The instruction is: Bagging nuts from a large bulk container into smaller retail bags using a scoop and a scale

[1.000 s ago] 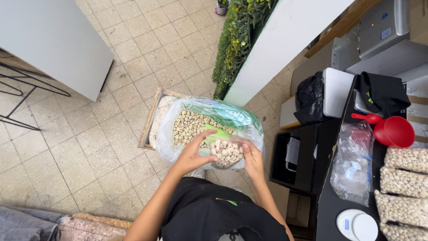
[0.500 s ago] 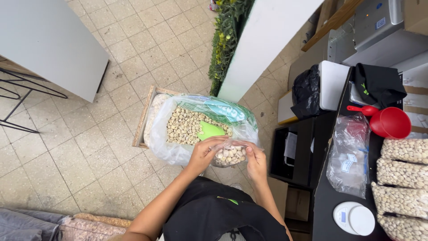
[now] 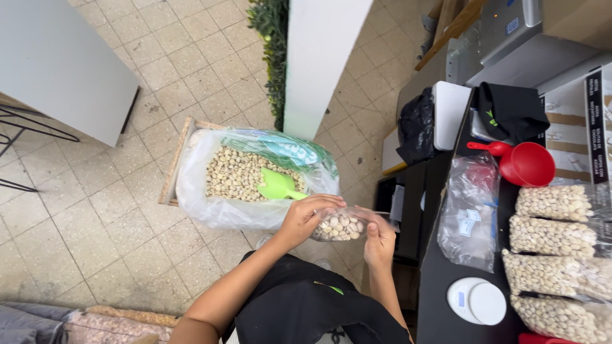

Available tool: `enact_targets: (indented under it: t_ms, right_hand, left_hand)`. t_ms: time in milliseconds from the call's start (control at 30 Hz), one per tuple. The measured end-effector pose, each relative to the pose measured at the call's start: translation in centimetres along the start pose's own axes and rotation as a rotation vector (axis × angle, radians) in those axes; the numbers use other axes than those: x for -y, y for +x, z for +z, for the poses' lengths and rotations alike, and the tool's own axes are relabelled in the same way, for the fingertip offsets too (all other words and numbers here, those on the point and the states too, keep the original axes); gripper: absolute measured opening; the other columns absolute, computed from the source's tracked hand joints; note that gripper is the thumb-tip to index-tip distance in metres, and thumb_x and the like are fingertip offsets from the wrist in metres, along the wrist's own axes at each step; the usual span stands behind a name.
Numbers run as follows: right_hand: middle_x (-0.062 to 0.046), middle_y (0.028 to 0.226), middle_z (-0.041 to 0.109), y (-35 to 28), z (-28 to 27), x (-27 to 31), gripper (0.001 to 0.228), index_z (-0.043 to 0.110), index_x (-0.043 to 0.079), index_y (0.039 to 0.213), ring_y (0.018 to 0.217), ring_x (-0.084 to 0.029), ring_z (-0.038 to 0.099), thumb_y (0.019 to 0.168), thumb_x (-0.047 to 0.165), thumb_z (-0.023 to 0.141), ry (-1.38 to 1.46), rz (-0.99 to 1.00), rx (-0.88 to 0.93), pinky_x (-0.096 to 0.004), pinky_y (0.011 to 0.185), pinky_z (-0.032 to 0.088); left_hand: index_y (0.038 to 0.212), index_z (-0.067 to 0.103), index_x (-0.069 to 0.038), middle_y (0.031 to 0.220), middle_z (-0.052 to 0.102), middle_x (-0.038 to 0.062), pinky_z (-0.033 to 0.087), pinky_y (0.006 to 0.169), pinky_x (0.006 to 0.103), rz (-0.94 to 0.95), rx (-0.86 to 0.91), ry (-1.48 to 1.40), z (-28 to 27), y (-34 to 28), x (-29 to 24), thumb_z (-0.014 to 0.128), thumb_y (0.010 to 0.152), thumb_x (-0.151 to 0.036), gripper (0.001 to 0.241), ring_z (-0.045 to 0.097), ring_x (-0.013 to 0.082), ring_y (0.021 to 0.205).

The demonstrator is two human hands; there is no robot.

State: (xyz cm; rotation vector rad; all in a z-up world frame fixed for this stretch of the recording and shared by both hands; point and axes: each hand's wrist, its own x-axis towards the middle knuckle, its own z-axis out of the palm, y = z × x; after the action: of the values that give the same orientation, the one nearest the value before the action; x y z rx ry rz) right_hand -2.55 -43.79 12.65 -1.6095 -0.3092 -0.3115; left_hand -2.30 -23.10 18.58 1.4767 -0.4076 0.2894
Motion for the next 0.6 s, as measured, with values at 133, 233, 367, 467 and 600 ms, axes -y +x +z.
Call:
enact_targets:
  t_ms: [133,233,367,467,600]
  right_hand:
    - [-0.02,0.104,0.077,-0.3,-2.9,0.1,0.065,0.075,-0.003,0.106,0.112,-0.035,0.069,0.092,0.06,0.061,0.004,0.003,0.03,-0.047,0.1,0.05]
    - [-0.021,0.12,0.07,-0.8,-5.4,-0.4,0.076,0.069,-0.002,0.12,0.124,-0.033,0.06,0.078,0.062,0.076,0.018,-0.011,0.131,-0.048,0.11,0.041]
    - [-0.023,0.131,0.061,-2.6,-9.8,-2.1,0.092,0.058,0.0,0.13,0.132,-0.038,0.052,0.06,0.047,0.095,-0.068,0.001,0.218,-0.053,0.116,0.032]
    - [-0.022,0.132,0.057,-3.9,-12.2,-3.2,0.101,0.053,0.002,0.132,0.134,-0.04,0.049,0.052,0.038,0.102,-0.107,0.016,0.183,-0.055,0.117,0.03]
    - [-0.021,0.134,0.053,-7.0,-15.7,-4.8,0.108,0.047,0.001,0.133,0.134,-0.037,0.049,0.047,0.028,0.106,-0.149,0.103,0.064,-0.055,0.118,0.03]
  left_hand:
    - [0.097,0.075,0.001,0.103,0.078,0.016,0.055,0.092,0.049,-0.003,-0.043,-0.028,3.4,-0.3,1.0,0.058,0.102,-0.01,0.02,0.072,0.0387,0.108]
    - [0.097,0.073,0.004,0.102,0.078,0.018,0.055,0.092,0.0496,-0.009,-0.06,-0.079,5.9,-0.2,1.3,0.059,0.101,-0.009,0.02,0.072,0.0395,0.107]
    - [0.097,0.074,0.003,0.101,0.078,0.018,0.055,0.091,0.0481,-0.017,-0.046,-0.12,10.0,-0.4,2.1,0.06,0.101,-0.008,0.019,0.073,0.0374,0.105]
    - [0.097,0.074,0.003,0.1,0.078,0.018,0.055,0.089,0.0473,-0.007,-0.03,-0.14,13.0,-0.1,2.0,0.06,0.102,-0.01,0.021,0.073,0.0373,0.103]
    - [0.096,0.074,0.003,0.099,0.077,0.019,0.056,0.086,0.0468,-0.018,0.018,-0.202,17.1,0.3,2.3,0.059,0.104,-0.011,0.022,0.074,0.0368,0.101]
